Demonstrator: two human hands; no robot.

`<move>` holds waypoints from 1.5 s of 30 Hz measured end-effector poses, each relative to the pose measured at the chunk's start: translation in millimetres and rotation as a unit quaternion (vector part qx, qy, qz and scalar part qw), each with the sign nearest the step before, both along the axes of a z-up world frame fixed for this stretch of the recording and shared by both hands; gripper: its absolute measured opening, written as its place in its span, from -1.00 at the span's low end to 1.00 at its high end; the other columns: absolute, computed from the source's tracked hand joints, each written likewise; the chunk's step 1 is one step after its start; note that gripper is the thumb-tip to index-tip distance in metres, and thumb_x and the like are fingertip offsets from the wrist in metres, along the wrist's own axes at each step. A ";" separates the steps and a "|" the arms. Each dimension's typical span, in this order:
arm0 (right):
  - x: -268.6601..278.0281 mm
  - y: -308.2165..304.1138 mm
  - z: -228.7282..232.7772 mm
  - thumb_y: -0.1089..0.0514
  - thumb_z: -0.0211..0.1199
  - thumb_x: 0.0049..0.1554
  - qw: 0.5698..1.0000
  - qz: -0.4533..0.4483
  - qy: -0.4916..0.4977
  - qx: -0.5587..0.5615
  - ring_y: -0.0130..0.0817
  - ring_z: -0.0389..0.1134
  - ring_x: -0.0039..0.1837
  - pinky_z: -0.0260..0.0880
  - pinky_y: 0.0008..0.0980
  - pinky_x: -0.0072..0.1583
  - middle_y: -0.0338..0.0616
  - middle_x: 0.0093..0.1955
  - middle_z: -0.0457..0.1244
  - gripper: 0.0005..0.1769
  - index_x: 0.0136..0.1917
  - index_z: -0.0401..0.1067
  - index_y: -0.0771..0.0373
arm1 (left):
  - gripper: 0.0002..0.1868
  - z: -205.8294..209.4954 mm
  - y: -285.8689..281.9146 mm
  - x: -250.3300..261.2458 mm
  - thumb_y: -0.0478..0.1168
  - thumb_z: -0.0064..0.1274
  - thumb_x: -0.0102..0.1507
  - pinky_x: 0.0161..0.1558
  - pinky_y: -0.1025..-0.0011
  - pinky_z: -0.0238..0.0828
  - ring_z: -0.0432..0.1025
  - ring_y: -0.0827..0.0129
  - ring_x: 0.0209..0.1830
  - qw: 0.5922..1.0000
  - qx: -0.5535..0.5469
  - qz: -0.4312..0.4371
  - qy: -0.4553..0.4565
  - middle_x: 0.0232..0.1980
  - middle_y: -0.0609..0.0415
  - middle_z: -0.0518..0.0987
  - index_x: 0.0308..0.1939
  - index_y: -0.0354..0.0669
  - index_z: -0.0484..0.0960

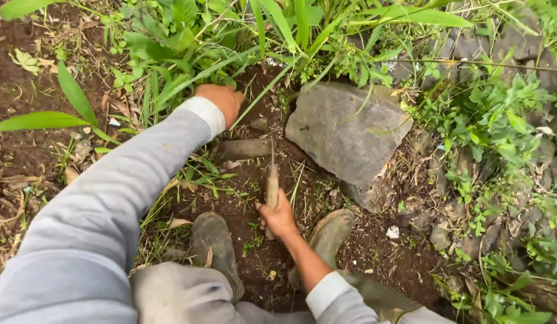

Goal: The person uses a small hand hoe to loosen soil and remove weeds from a garden bed. They repeatedly strike the ground near plant bases, pull out uprooted weeds by hand, and clear debris from the work area.

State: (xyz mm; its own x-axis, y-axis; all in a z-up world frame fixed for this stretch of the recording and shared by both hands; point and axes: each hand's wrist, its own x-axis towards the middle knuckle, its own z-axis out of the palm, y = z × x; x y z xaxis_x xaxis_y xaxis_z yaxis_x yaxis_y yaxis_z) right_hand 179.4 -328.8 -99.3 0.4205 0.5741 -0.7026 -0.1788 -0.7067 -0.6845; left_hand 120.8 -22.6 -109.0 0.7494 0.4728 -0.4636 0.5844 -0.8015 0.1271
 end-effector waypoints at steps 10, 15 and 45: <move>54.8 21.0 3.7 0.20 0.36 0.05 0.951 -0.176 -0.236 0.093 -0.25 0.37 -0.48 0.40 -0.33 -0.33 0.00 -0.38 0.31 -0.59 0.09 0.24 0.25 | -0.05 57.0 -45.4 -9.8 -0.17 0.07 0.30 0.18 -0.27 0.42 0.41 -0.26 0.27 0.967 -0.238 0.064 -0.055 0.57 -0.20 0.15 0.65 -0.06 -0.16; 46.3 13.1 -0.2 0.18 0.37 0.10 0.951 -0.102 -0.292 -0.012 -0.27 0.34 -0.37 0.36 -0.33 -0.25 -0.03 -0.30 0.31 -0.70 0.06 0.33 0.16 | -0.14 8.8 -62.2 22.0 -0.13 0.30 0.21 0.21 -0.12 0.47 0.39 -0.23 0.29 0.985 -0.147 -0.079 0.036 0.52 -0.03 0.15 0.53 0.12 0.19; 52.3 28.9 56.8 0.34 0.21 0.11 0.956 -0.090 -0.241 0.143 -0.46 0.32 -0.36 0.39 -0.45 -0.28 0.28 0.12 0.35 -0.46 0.34 0.18 0.27 | -0.54 -80.9 -115.4 -27.5 0.15 -0.37 0.42 0.20 0.01 0.47 0.56 -0.06 0.13 0.950 -0.231 0.203 -0.059 -0.03 -0.13 0.70 -0.02 0.03 0.59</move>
State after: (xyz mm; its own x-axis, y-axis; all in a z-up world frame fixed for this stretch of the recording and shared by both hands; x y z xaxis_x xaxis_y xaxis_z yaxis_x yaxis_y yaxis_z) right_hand 231.7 -299.8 -42.4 0.7658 0.6017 -0.2271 0.1046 -0.4649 -0.8791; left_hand 93.3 -138.0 -189.9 0.6081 0.5010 -0.6158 0.7934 -0.3552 0.4944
